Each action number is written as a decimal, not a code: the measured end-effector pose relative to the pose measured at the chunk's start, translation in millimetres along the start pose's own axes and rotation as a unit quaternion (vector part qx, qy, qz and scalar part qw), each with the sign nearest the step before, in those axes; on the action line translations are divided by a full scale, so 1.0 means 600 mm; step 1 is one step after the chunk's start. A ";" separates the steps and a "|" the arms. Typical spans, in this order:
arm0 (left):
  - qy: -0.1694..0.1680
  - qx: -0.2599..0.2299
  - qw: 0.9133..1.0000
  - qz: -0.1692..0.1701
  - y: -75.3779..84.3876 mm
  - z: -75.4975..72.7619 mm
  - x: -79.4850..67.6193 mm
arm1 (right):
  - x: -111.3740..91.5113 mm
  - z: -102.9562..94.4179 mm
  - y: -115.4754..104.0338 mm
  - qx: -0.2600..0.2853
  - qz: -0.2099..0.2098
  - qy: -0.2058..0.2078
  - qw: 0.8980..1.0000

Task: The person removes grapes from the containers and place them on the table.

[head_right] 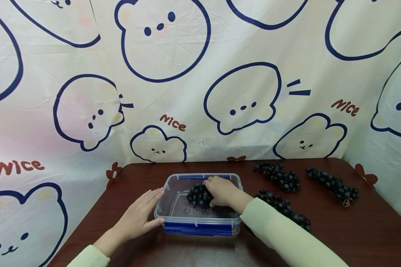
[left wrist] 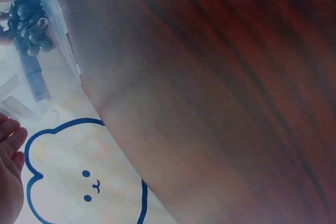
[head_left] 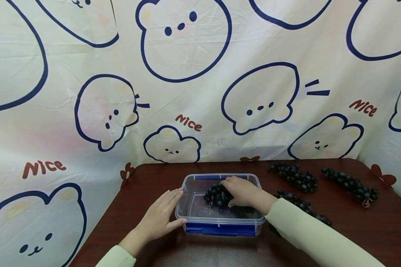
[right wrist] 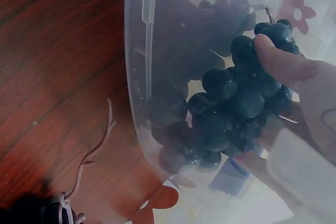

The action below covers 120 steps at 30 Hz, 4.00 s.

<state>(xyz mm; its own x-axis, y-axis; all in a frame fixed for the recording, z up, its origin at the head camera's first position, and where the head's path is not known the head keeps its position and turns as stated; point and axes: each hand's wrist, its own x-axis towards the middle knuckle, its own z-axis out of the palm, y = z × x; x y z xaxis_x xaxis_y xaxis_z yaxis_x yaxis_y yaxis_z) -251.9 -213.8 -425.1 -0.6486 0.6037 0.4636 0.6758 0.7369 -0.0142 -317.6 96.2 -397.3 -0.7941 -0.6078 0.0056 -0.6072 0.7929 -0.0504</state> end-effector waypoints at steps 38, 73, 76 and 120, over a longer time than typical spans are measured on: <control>-0.005 -0.014 1.000 -0.008 0.002 -0.002 0.002 | 0.017 0.014 -0.003 -0.076 -0.046 -0.019 0.996; 0.004 -0.011 1.000 -0.003 0.001 0.002 -0.001 | 0.007 0.009 -0.004 -0.174 -0.102 0.076 0.976; 0.005 -0.013 1.000 -0.002 0.001 0.002 -0.001 | 0.004 0.008 -0.003 -0.186 -0.122 0.102 0.970; 0.003 -0.011 1.000 -0.006 0.002 0.002 -0.001 | -0.036 -0.017 0.004 -0.292 -0.206 0.273 0.893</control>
<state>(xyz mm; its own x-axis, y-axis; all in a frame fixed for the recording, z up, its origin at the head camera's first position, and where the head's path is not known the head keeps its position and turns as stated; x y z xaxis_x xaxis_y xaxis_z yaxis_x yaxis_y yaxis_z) -250.9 -213.1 -426.5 -0.6540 0.5931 0.4696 0.6756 0.7372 0.0098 -302.1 111.4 -387.4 -0.2974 -0.8680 0.3976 -0.6347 0.4908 0.5969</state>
